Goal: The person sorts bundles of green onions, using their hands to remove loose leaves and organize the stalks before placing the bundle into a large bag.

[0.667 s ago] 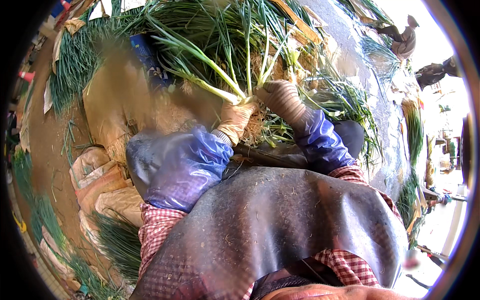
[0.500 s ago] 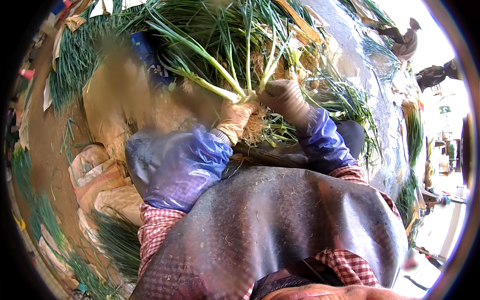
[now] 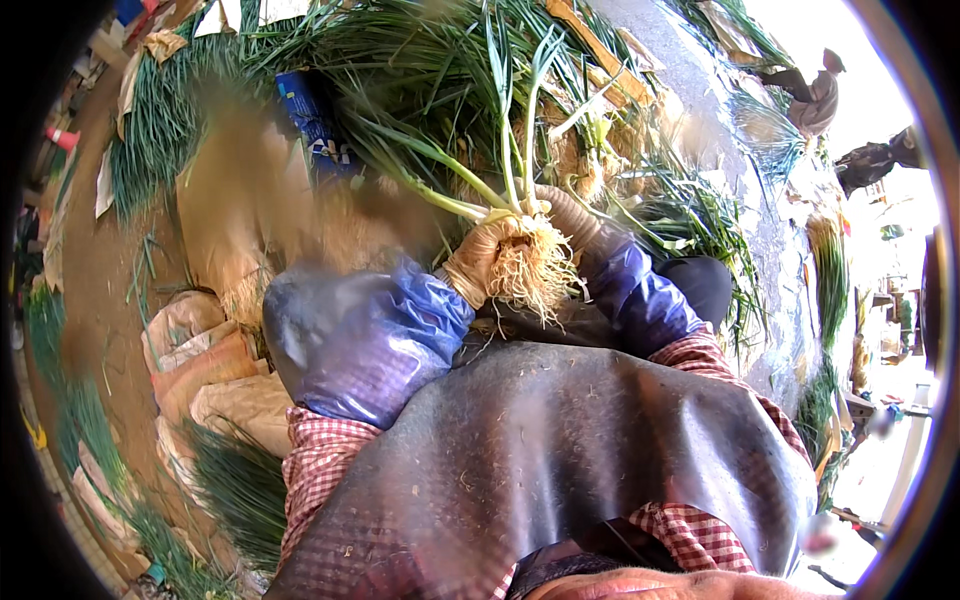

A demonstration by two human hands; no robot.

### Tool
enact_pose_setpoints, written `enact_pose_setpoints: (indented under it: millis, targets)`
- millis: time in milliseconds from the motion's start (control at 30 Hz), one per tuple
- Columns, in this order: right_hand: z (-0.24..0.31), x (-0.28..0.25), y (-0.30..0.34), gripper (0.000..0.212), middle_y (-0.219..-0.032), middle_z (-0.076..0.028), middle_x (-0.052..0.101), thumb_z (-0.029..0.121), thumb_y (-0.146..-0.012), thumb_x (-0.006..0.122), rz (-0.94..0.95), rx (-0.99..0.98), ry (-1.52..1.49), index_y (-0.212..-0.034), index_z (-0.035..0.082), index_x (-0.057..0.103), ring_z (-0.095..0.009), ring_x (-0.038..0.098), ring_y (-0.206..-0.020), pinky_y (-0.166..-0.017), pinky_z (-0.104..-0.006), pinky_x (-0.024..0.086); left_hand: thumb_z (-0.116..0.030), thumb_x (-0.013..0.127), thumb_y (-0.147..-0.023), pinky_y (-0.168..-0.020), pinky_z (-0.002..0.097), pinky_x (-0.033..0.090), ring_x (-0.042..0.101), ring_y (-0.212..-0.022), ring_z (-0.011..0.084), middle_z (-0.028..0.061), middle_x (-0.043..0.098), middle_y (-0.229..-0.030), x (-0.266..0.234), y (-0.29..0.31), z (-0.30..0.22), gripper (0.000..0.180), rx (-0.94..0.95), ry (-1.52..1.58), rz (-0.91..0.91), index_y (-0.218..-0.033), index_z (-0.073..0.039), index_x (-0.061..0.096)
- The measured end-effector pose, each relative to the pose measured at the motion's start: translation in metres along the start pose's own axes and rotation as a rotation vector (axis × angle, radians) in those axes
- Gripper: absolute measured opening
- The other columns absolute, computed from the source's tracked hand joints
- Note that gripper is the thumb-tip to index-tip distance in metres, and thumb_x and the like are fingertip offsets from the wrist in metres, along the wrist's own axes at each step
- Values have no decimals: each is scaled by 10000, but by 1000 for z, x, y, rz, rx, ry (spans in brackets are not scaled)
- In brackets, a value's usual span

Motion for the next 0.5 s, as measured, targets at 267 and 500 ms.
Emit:
enact_pose_setpoints:
  millis: [267,500]
  targets:
    - [80,-45,49,171,-618,-24,569,229,-869,627,-552,-743,-10,-823,65,643,-84,509,-475,-383,-212,381,-72,684,-754,-721,229,563,622,-830,150,149,596,-992,6,13,-24,446,95,177,112,-1139,66,506]
    - [156,-255,101,301,-912,-131,674,307,-962,456,-873,-1230,487,-1027,40,581,-212,599,-666,-637,-302,490,-103,652,-782,-645,313,460,472,-772,160,54,481,-925,74,58,-93,329,382,46,330,-1095,-98,553]
Point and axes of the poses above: each hand's wrist, its own y-axis away from the middle knuckle, its own x-axis out of the palm, z = x × y, the point moved 5 cm from there along -y, towards the middle knuckle
